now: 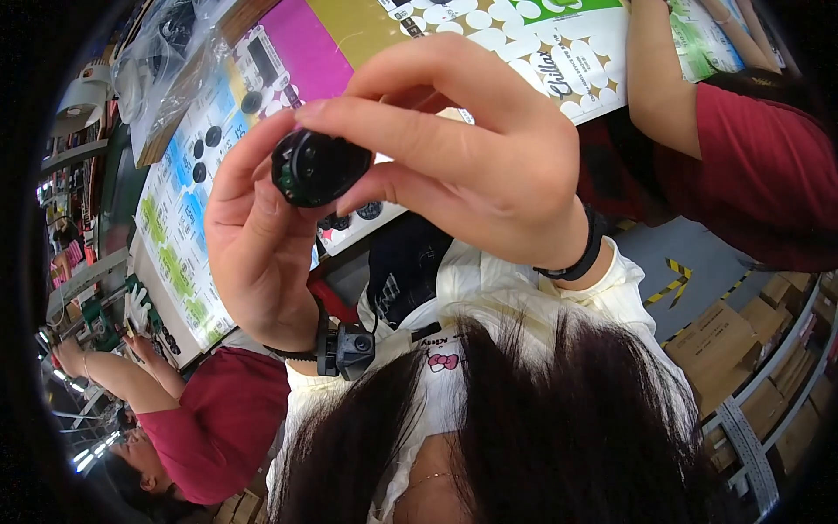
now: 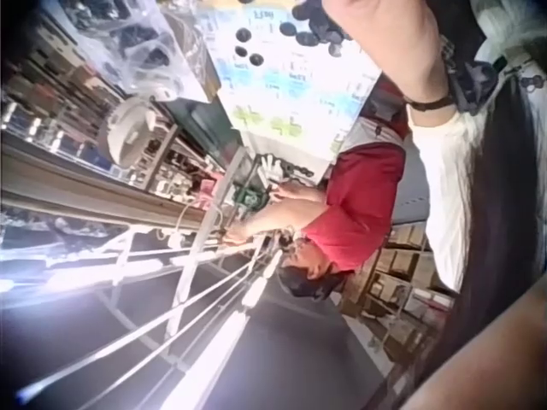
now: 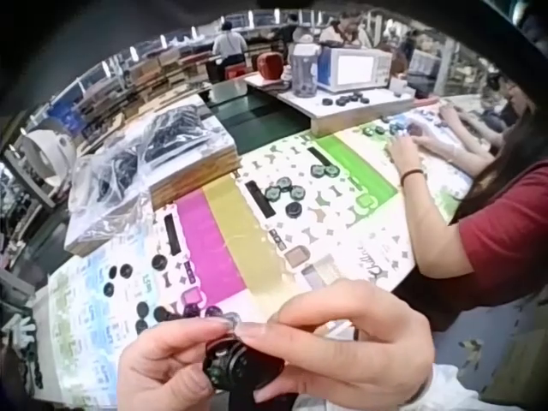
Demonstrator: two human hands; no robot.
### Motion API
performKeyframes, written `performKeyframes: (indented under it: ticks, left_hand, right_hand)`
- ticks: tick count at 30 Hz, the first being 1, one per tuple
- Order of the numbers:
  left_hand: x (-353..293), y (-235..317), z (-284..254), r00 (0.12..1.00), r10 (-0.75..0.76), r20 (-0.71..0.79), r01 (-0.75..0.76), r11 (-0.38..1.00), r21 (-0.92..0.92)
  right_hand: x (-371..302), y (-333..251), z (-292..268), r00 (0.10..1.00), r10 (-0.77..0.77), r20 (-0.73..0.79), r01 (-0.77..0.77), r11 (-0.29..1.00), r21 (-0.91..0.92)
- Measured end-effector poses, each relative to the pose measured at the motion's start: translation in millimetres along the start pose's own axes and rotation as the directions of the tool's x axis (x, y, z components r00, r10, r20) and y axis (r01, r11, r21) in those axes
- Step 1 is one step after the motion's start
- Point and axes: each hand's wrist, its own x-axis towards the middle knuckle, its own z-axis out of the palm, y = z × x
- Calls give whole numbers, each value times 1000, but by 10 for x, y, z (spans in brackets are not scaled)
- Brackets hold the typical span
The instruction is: Manually assembling small black plastic components by fitting caps onto electronic bases.
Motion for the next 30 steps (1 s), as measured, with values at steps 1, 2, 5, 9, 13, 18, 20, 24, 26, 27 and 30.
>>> performKeyframes:
  ticks: [1,2,5,9,13,18,20,24,26,27,30]
  left_hand:
    - [-6,6,-14,1000,4,11,-5,999,37]
    - [-19,8,-33,1000,9,20,-10,997,75]
    - [-44,-12,-44,999,27,35,-31,993,114]
    - [-61,-28,-45,998,54,40,-59,991,123]
    - [-69,-15,-42,999,42,18,-45,988,146]
    - [-87,-17,-26,999,43,-13,-40,983,177]
    - [-85,-30,-28,999,43,-25,-38,982,185]
    - [-82,-31,-23,998,63,-18,-58,977,207]
    - [-89,-19,-19,997,68,-28,-60,972,229]
    - [-90,-18,-19,997,71,-32,-61,969,239]
    - [-94,-27,-18,995,90,-32,-79,963,258]
  right_hand:
    - [19,-13,-14,999,-29,16,28,1000,9]
    - [31,-24,-12,998,-58,32,57,998,22]
    - [35,-26,6,994,-99,45,97,995,30]
    - [33,-21,33,991,-127,35,126,992,13]
    - [25,-30,57,991,-133,13,133,991,-1]
    - [18,-67,55,991,-130,16,131,990,-51]
    - [7,-67,54,992,-125,26,127,989,-75]
    - [-13,-49,60,992,-124,21,125,988,-91]
    - [-11,-24,71,987,-158,19,159,983,-92]
    - [-12,-17,73,984,-175,18,176,980,-93]
    - [-19,-47,72,990,-136,24,137,987,-81]
